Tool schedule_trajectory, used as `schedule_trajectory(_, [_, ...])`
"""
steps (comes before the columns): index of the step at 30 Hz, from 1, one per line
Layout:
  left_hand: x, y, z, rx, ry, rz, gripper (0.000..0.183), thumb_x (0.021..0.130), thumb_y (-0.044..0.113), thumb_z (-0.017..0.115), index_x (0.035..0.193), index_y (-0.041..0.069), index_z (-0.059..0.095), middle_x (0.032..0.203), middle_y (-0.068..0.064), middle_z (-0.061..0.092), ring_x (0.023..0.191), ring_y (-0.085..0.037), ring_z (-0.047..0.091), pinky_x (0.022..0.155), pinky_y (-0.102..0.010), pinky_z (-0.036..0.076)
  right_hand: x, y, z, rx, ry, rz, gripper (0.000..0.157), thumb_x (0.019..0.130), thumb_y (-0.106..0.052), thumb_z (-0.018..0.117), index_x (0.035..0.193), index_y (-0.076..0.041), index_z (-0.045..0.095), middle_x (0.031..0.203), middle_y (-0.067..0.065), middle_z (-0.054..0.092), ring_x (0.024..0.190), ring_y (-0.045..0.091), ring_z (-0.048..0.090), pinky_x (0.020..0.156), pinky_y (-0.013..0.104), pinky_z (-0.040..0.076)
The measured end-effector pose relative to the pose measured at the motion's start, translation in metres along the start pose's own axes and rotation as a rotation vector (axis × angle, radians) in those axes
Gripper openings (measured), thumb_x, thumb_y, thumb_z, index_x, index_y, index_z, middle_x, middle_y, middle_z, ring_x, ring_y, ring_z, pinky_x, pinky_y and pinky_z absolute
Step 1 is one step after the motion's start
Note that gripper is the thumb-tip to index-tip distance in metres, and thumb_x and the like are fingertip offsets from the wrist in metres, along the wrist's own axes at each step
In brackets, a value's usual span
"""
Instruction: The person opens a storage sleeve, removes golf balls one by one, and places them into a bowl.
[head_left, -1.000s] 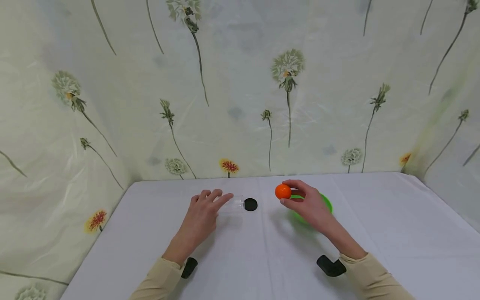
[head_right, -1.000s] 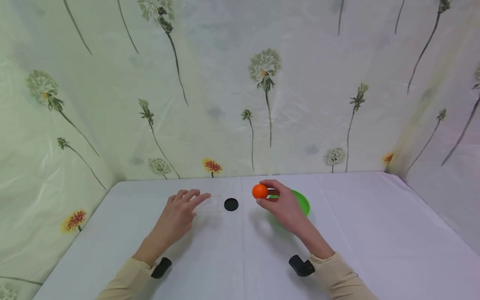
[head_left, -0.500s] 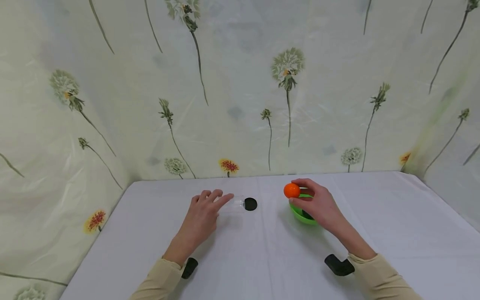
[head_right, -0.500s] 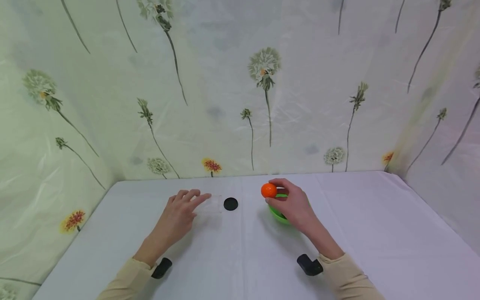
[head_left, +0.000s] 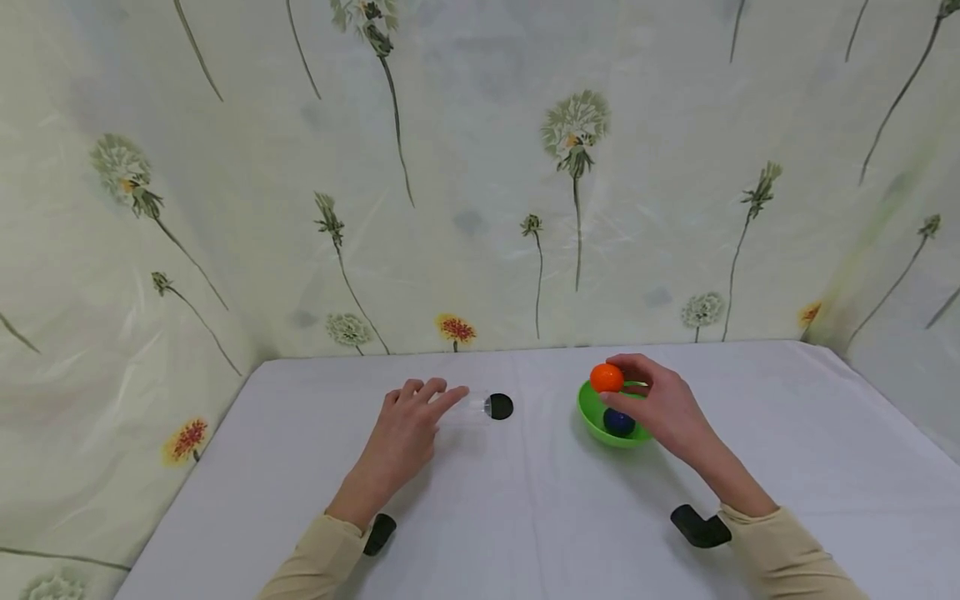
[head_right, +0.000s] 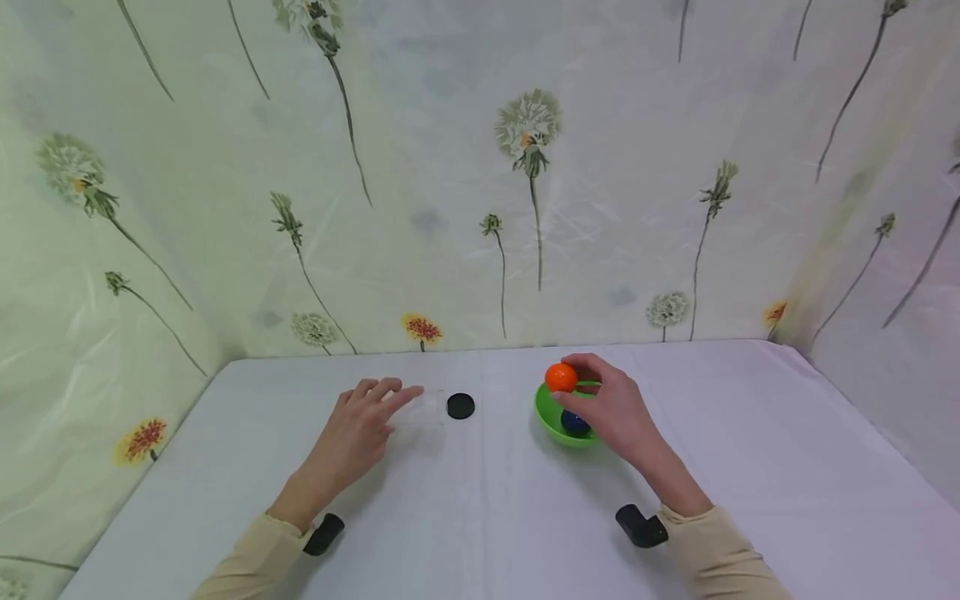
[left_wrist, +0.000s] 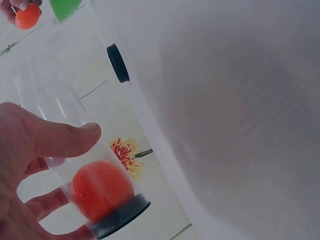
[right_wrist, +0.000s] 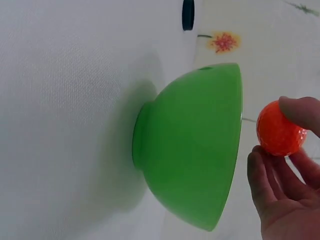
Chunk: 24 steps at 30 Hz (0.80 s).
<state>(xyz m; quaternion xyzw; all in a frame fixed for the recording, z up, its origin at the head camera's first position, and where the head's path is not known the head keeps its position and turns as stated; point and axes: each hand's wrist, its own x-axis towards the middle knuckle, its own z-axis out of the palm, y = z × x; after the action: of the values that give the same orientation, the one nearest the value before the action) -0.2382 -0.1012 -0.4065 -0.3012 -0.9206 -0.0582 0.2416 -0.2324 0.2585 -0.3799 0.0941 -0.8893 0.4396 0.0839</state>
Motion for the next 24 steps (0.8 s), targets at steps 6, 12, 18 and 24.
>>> schedule_trajectory(6, [0.000,0.000,-0.001,-0.020,-0.008,-0.012,0.066,0.080,-0.004,0.074,0.136,0.025,0.056,0.123,-0.001,0.056,0.109,-0.026,0.051,0.082,-0.046,0.047,-0.001,0.007,-0.007,-0.044,0.004,0.021,0.051,0.090,-0.031,0.073,0.132,-0.009,0.055,0.127,0.015,0.060,0.115,0.037,0.058,0.096,0.052,0.045])
schedule_trajectory(12, [-0.001,0.000,-0.002,-0.033,-0.020,-0.021,0.066,0.080,-0.005,0.074,0.136,0.025,0.056,0.123,-0.001,0.056,0.109,-0.026,0.051,0.082,-0.047,0.047,-0.002,0.011,-0.011,-0.084,0.001,0.025,0.052,0.091,-0.032,0.072,0.133,-0.006,0.055,0.131,0.019,0.057,0.121,0.044,0.049,0.097,0.060,0.038])
schedule_trajectory(18, [-0.002,0.000,-0.002,-0.043,-0.021,-0.025,0.066,0.081,-0.006,0.072,0.136,0.026,0.056,0.122,-0.001,0.056,0.108,-0.026,0.051,0.082,-0.046,0.046,-0.001,0.018,-0.013,-0.113,0.003,0.024,0.051,0.091,-0.029,0.072,0.133,-0.005,0.055,0.131,0.020,0.057,0.121,0.046,0.049,0.097,0.061,0.039])
schedule_trajectory(24, [-0.002,0.000,-0.002,-0.045,-0.027,-0.025,0.066,0.080,-0.006,0.073,0.136,0.026,0.055,0.122,-0.001,0.056,0.108,-0.026,0.051,0.082,-0.047,0.046,-0.001,0.025,-0.014,-0.123,-0.007,0.044,0.052,0.091,-0.025,0.072,0.134,-0.003,0.053,0.133,0.023,0.055,0.122,0.048,0.048,0.096,0.061,0.040])
